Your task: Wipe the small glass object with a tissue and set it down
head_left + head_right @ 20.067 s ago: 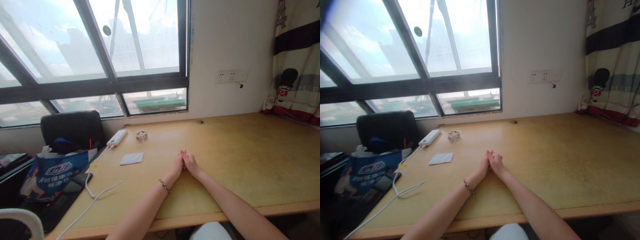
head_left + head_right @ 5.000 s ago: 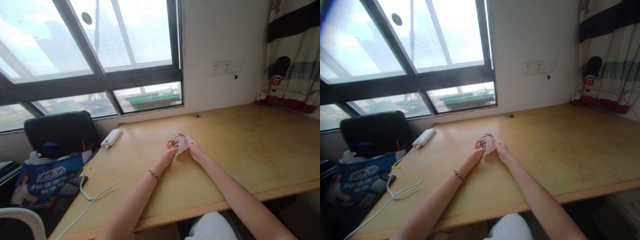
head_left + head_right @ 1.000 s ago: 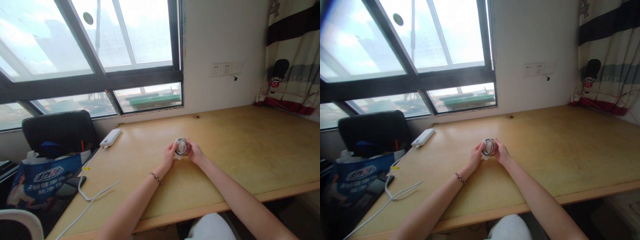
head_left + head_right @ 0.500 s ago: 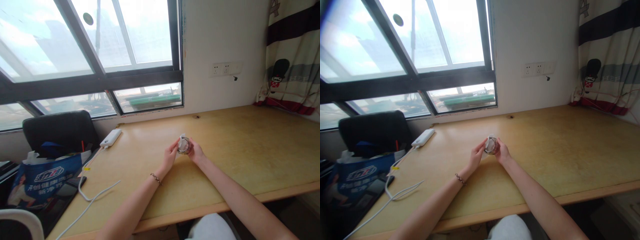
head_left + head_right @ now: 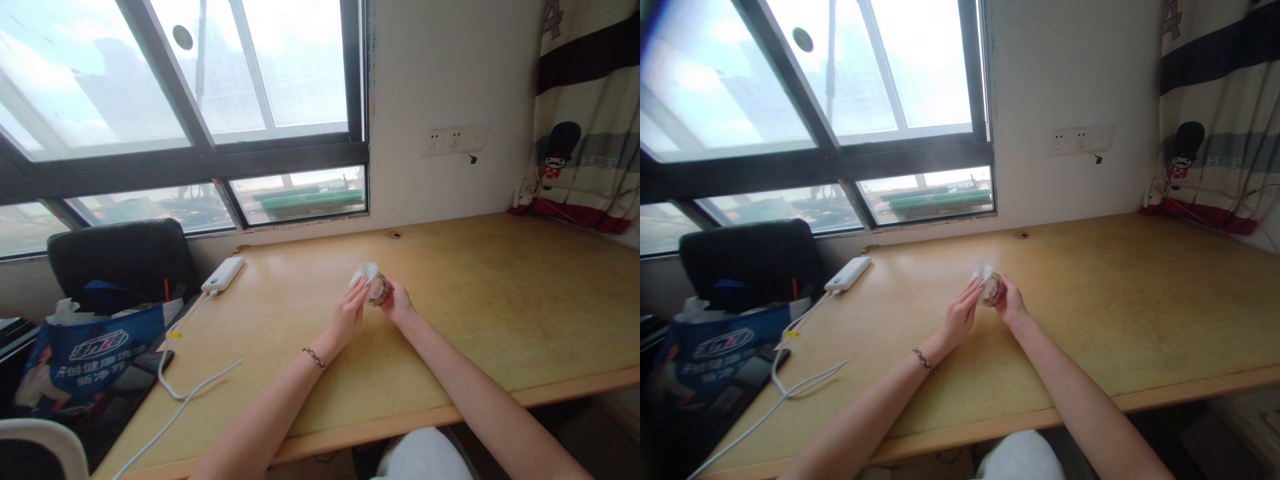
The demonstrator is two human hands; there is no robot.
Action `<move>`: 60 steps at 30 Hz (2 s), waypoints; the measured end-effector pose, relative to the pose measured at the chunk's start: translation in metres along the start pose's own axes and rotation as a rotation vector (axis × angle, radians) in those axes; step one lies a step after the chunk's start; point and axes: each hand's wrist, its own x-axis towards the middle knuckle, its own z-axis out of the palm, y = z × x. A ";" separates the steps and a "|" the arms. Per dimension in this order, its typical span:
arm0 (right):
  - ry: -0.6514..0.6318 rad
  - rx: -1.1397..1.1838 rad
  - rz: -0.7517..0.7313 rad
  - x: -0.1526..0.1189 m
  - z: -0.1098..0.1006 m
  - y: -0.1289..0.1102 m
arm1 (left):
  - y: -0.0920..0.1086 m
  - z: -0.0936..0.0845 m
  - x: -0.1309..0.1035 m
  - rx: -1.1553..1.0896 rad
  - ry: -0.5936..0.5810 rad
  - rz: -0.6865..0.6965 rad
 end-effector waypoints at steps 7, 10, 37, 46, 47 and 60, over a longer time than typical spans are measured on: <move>-0.054 -0.079 0.056 -0.003 0.003 0.010 | -0.004 -0.011 0.007 -0.022 -0.123 0.105; -0.088 -0.097 0.050 -0.003 0.002 0.011 | -0.003 -0.015 0.008 -0.024 -0.174 0.126; 0.078 0.124 -0.106 0.008 -0.010 0.000 | -0.007 0.000 -0.003 0.235 -0.175 0.059; 0.094 -0.018 -0.159 0.006 -0.013 0.001 | 0.004 0.002 -0.004 0.230 -0.255 0.225; 0.084 -0.028 -0.160 0.006 -0.012 0.002 | 0.004 0.002 -0.003 0.238 -0.248 0.210; 0.124 0.029 -0.086 0.006 -0.009 0.012 | 0.007 0.003 -0.004 0.190 -0.225 0.203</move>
